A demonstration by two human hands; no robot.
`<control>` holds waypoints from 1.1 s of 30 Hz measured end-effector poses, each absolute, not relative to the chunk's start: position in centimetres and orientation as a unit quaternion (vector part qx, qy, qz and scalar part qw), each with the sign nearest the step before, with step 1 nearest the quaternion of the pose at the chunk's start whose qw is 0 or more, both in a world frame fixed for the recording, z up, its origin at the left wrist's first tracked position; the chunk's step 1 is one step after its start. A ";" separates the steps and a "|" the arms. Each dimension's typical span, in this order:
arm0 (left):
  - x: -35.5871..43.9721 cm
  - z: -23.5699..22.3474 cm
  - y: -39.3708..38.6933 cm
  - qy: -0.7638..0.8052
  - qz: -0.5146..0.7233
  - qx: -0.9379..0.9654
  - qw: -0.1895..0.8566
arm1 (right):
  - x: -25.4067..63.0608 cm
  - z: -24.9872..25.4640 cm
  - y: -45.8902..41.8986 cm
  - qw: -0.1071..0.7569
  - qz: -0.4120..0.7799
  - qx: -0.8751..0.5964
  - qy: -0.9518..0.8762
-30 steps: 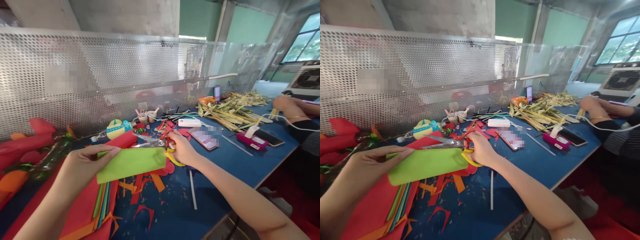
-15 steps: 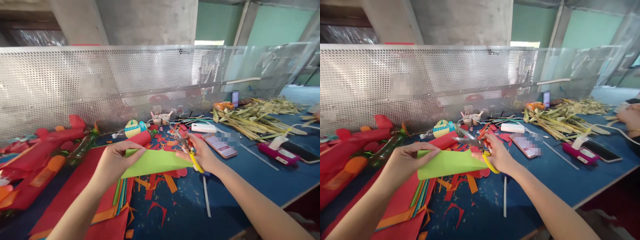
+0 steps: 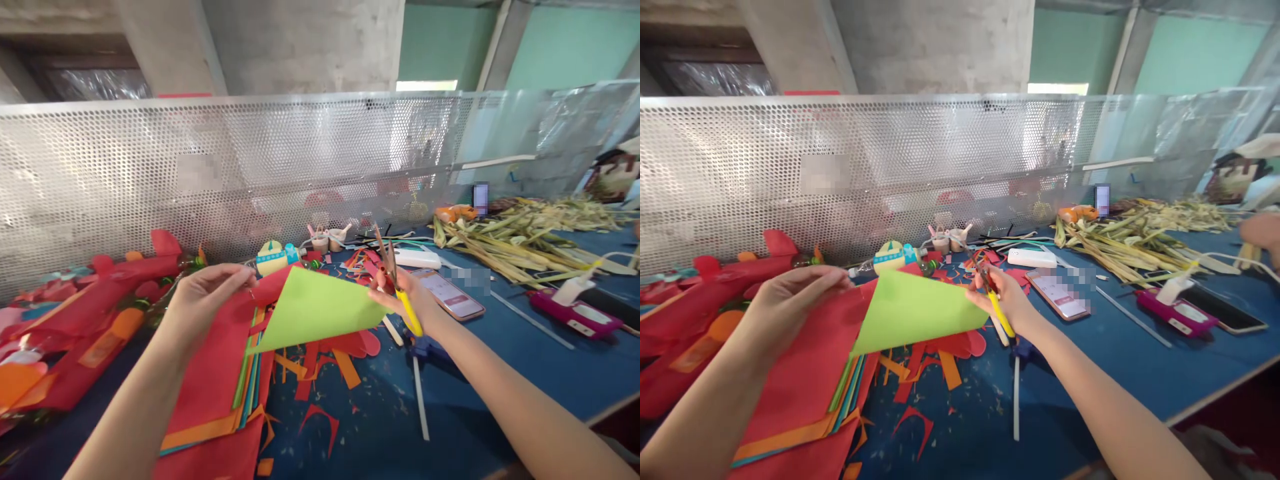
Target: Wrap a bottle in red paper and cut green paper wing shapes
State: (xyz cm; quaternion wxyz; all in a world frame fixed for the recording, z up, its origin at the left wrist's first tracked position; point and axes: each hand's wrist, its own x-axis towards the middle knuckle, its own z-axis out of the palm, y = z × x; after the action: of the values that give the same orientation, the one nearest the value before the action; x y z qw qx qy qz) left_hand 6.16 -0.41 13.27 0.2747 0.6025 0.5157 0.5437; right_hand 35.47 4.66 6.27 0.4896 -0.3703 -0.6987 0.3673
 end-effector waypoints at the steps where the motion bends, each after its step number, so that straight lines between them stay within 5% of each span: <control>1: 6.3 13.1 -0.3 0.492 0.536 0.615 0.303 | 35.5 6.3 4.8 0.502 0.374 -0.368 -0.688; 4: 7.5 12.0 0.2 0.442 0.462 0.678 0.363 | 35.3 6.1 5.1 0.532 0.407 -0.355 -0.652; 10: 9.2 10.9 0.2 0.513 0.471 0.666 0.268 | 34.8 6.1 5.6 0.616 0.398 -0.345 -0.586; 15: 9.5 11.5 -1.8 0.554 0.529 0.630 -0.127 | 34.6 5.9 5.0 0.672 0.387 -0.362 -0.517; 19: 10.1 10.5 -3.1 0.331 0.470 0.726 -0.377 | 33.7 5.7 4.4 0.628 0.496 -0.347 -0.490; 23: 10.6 8.6 -3.3 0.182 0.337 0.846 -0.370 | 33.2 6.1 4.4 0.563 0.692 -0.228 -0.390; 33: 10.2 3.9 -2.6 0.132 0.205 0.889 -0.389 | 33.9 6.3 4.9 0.601 0.697 -0.202 -0.334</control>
State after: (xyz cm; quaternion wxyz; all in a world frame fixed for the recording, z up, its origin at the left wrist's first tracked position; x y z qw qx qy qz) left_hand 10.25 -2.61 3.93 -0.3886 0.8885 0.1320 0.2052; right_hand 33.89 4.89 6.25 0.6012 -0.2022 -0.3345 0.6970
